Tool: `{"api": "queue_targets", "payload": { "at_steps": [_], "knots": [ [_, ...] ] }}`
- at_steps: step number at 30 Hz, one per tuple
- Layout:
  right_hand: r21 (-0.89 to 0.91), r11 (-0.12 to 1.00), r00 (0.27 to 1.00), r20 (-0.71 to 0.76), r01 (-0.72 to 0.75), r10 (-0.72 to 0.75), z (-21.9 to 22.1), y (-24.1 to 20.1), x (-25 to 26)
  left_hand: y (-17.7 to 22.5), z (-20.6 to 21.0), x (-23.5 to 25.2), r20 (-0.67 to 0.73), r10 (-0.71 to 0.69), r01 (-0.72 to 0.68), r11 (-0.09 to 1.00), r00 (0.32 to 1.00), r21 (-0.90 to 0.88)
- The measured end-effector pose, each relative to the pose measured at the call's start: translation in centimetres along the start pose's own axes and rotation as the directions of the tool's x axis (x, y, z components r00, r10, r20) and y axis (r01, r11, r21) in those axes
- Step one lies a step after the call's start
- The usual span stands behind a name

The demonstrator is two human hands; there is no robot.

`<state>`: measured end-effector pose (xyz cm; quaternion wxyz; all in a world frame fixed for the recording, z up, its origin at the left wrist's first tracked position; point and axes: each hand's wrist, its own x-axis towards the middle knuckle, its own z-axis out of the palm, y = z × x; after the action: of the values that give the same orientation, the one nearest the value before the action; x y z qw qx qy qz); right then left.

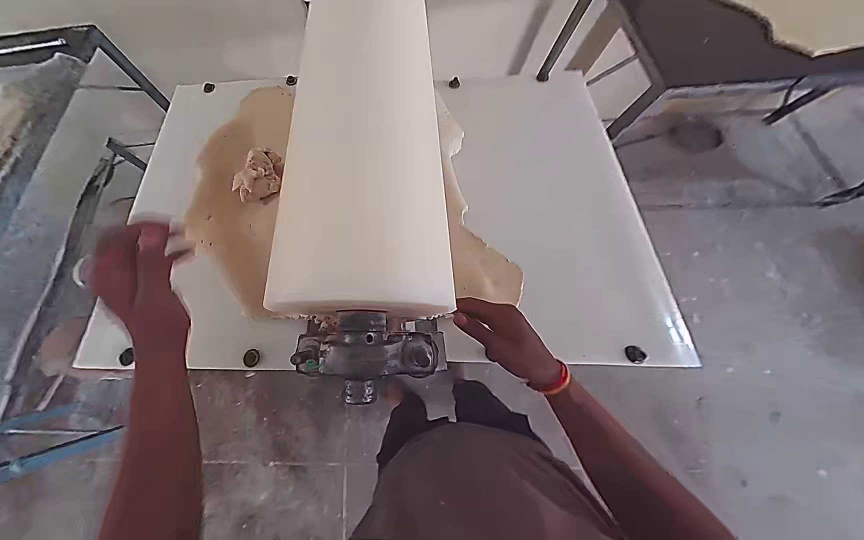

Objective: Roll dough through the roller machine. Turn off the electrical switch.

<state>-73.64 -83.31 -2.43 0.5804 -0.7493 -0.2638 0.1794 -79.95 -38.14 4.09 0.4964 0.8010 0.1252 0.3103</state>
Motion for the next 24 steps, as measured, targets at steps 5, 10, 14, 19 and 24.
{"api": "queue_targets", "payload": {
  "at_steps": [5, 10, 14, 19, 24],
  "knots": [
    [0.153, 0.980, 0.950, 0.302, -0.126, 0.075, -1.5, 1.5, 3.8, 5.5, 2.7, -20.5, -0.320, -0.281, 0.249, 0.959, 0.905, -0.138],
    [0.237, 0.966, 0.848, 0.528, -0.100, -0.042, -1.7, 1.9, 4.6, 10.2, 12.3, -29.0, 0.016, -0.411, 0.408, 0.899, 0.911, -0.158],
    [0.287, 0.954, 0.765, 0.633, -0.089, -0.119, 0.1, 2.2, 4.5, 10.5, 15.2, -26.4, 0.028, -0.506, 0.507, 0.861, 0.862, -0.043],
    [0.487, 0.866, 0.669, 0.682, -0.115, -0.294, 1.6, 3.2, 6.0, 11.3, 15.3, -21.5, -0.017, -0.766, 0.737, 0.611, 0.642, 0.288],
    [0.421, 0.883, 0.425, 0.852, -0.207, -0.306, 2.9, 3.4, 8.8, 13.2, 15.9, -18.1, -0.033, -0.885, 0.684, 0.334, 0.464, 0.649]
  ]
}}
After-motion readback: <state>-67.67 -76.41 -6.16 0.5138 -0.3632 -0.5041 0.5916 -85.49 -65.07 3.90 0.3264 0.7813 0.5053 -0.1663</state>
